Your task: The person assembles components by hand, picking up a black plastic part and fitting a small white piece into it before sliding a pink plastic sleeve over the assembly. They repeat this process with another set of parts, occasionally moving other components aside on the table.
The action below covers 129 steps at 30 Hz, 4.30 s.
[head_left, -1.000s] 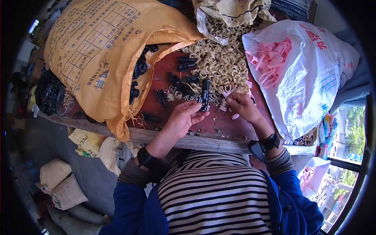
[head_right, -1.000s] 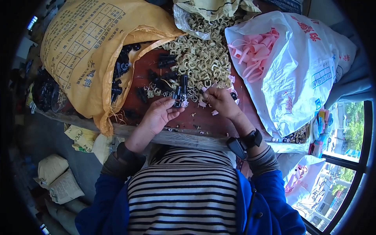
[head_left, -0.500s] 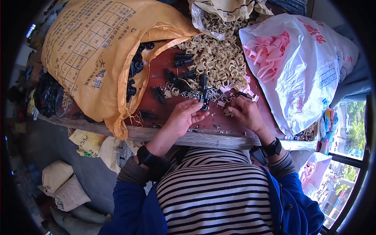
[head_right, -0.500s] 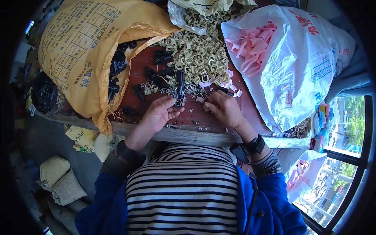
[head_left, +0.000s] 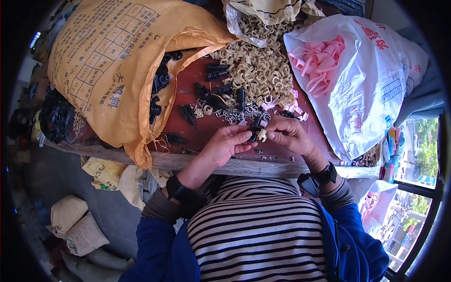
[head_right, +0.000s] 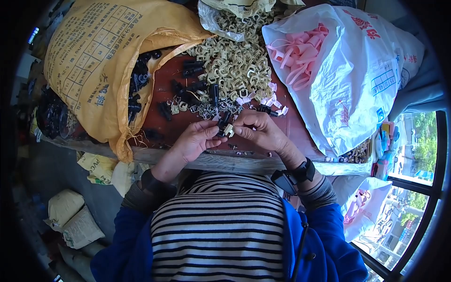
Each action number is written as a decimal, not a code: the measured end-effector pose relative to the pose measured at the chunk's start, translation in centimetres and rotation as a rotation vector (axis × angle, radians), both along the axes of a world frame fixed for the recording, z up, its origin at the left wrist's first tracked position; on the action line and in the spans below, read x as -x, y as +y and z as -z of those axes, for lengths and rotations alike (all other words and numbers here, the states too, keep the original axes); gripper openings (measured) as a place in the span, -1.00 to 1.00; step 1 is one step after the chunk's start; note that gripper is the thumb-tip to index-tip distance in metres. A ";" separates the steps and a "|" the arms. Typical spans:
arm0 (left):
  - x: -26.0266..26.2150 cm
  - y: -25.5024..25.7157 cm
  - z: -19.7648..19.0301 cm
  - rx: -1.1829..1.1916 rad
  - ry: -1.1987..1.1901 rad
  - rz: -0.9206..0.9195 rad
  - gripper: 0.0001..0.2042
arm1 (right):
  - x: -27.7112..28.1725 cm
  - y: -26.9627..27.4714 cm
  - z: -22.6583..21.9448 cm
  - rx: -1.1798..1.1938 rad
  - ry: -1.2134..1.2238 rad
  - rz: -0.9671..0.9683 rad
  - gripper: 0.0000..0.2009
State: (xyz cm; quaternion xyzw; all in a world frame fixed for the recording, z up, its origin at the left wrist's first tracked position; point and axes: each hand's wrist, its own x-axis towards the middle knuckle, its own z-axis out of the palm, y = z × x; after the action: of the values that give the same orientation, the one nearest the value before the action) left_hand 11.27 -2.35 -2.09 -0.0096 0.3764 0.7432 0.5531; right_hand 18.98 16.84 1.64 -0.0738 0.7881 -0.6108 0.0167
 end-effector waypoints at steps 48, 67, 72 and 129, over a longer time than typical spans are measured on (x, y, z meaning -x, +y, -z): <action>-0.5 0.0 1.9 -0.069 -0.180 0.019 -0.81 | 1.0 -1.3 1.2 0.229 -0.319 0.061 -0.87; 0.2 0.2 0.0 0.050 0.054 0.083 -0.81 | -3.0 0.9 2.9 -0.986 0.250 0.092 -0.82; -0.2 0.1 -0.4 0.115 0.198 0.015 -0.81 | -2.5 0.5 2.7 -1.004 0.105 0.146 -0.86; 0.4 -0.4 -2.4 0.024 0.209 -0.063 -0.76 | 4.8 12.5 1.0 -0.860 -0.020 0.628 -0.66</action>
State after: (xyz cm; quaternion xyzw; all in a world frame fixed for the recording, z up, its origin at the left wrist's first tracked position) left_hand 10.88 -2.75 0.28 0.0498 0.4404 0.7527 0.4869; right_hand 14.19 29.34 0.60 0.1850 0.9514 -0.2089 -0.1306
